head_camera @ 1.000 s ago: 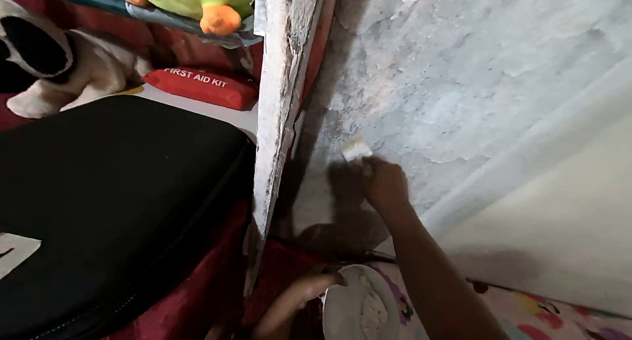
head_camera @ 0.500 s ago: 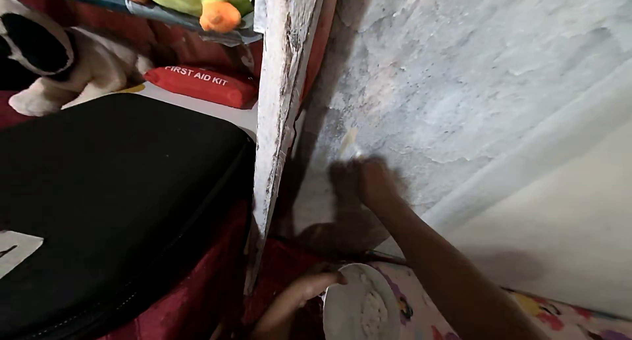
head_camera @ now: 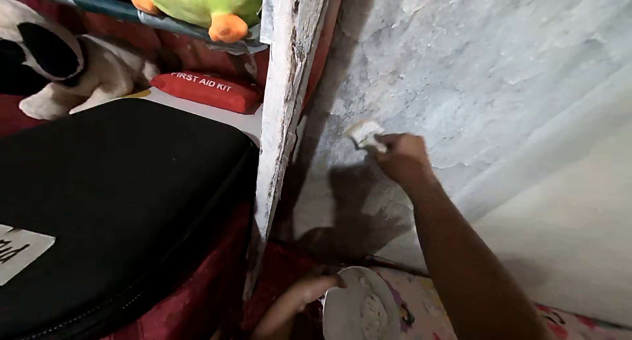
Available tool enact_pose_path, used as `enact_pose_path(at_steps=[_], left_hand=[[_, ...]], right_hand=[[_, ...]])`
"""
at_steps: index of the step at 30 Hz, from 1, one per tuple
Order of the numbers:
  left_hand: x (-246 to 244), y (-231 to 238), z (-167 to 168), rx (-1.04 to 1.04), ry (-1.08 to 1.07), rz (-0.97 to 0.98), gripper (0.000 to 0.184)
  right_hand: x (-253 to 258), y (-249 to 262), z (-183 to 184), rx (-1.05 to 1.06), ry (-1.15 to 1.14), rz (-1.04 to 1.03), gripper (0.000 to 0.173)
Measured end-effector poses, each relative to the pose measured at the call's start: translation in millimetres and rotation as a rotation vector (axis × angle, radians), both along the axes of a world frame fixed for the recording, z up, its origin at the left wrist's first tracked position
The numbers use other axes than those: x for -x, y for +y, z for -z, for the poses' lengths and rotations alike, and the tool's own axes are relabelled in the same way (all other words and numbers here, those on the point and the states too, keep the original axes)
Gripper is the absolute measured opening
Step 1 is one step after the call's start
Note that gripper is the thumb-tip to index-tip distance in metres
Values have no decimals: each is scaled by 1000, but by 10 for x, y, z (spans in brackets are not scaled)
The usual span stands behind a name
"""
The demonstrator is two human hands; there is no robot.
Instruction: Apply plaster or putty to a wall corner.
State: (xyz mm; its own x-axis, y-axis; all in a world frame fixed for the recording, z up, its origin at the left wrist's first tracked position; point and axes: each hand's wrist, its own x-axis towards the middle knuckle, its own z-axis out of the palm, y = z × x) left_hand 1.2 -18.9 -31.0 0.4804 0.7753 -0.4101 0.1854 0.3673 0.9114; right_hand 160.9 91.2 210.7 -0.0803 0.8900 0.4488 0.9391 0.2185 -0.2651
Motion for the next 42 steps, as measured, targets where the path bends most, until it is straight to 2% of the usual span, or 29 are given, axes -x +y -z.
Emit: enact_pose_path(at_steps=[3, 5, 6, 9, 11, 13, 15, 16, 19, 20, 21, 23, 25, 27, 30, 33, 35, 37, 39, 42], left_hand=[[9, -3, 11, 0, 0, 3, 50], [11, 15, -5, -8, 9, 8, 49], [7, 18, -14, -7, 10, 10, 50], [-29, -8, -48, -2, 8, 1, 48], [-39, -2, -44, -8, -3, 4, 46], [-37, -4, -29, -5, -9, 23, 46], [-27, -10, -33, -9, -11, 20, 44], [-18, -8, -42, -9, -8, 20, 44], [-4, 2, -49, -9, 2, 12, 47], [-7, 4, -49, -9, -1, 3, 47], [-8, 3, -49, -5, -4, -4, 48], [-10, 6, -51, 0, -13, -13, 48], [-12, -9, -58, 0, -9, -7, 46], [-4, -30, -53, -8, -6, -16, 46], [17, -28, -63, 0, -22, -18, 48], [12, -12, -63, 1, -27, -33, 46], [-4, -13, -68, 16, -21, -30, 47], [-14, -17, -73, 25, -17, -29, 47], [-12, -11, -77, 14, -8, -27, 47], [-5, -2, -85, 17, 5, -23, 50]], right_hand=[[-47, -29, -41, -208, 84, 17, 38], [21, -9, 185, -178, 53, 50, 42], [76, -10, 360, -103, 18, 39, 43], [252, -5, 716, 312, -134, 22, 39], [314, -61, 614, 350, -131, 25, 38], [326, -137, 465, 139, -23, -7, 40], [309, -37, 462, -166, 22, -76, 40], [315, 39, 484, -196, 22, -101, 40], [444, 79, 481, 277, -38, -49, 30], [481, 61, 449, 371, -42, -45, 27], [500, 23, 412, 375, -13, -48, 27], [498, -22, 325, 235, 137, -60, 28], [415, 97, 254, 196, 304, -64, 28], [289, 293, 300, 281, 351, -58, 20], [260, 360, 271, 476, 280, -42, 26], [264, 213, 80, 384, 524, -145, 23], [293, 197, 44, 359, 698, -123, 26], [274, 291, 220, 350, 636, -46, 22], [256, 381, 351, 409, 510, 13, 27], [252, 271, 200, 409, 622, 3, 26]])
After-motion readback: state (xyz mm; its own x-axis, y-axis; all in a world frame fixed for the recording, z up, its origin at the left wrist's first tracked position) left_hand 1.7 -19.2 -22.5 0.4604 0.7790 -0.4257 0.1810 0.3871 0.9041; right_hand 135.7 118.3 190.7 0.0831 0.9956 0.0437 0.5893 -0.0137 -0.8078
